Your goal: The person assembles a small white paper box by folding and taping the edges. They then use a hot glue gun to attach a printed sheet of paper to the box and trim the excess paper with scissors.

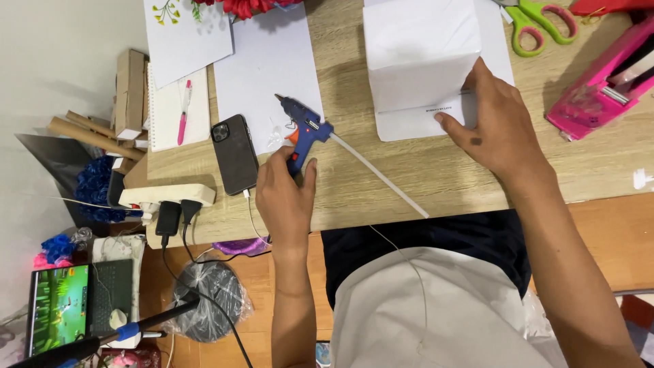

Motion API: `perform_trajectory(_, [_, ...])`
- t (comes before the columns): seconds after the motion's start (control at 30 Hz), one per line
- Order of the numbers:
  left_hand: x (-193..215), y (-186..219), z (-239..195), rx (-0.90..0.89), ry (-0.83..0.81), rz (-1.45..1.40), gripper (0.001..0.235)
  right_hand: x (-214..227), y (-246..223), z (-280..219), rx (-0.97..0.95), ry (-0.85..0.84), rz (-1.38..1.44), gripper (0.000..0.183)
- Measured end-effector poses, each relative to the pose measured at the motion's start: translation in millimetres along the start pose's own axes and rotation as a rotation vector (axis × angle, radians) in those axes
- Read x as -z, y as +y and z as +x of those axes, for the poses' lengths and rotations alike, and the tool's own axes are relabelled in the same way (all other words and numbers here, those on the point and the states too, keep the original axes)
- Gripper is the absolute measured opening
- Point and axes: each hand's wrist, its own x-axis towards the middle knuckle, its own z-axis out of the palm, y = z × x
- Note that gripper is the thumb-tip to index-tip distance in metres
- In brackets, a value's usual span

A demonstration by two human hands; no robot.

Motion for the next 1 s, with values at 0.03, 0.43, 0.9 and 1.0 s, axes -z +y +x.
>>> perform_trajectory(0.03, [-2, 0, -2, -0.009, 0.059, 0.016, 0.031, 0, -1, 0, 0.015, 0.0, -0.001, 0.058])
perform_trajectory(0.43, [18, 11, -1, -0.094, 0.158, 0.079, 0.026, -9, 11, 1, 0.017, 0.027, -0.051, 0.082])
perform_trajectory(0.9, [30, 15, 1, -0.094, 0.059, 0.199, 0.04, 0, -4, -2, -0.023, 0.005, -0.007, 0.061])
perform_trajectory(1.0, [29, 12, -1, -0.07, -0.05, 0.24, 0.038, 0, -5, -1, -0.006, 0.012, 0.014, 0.065])
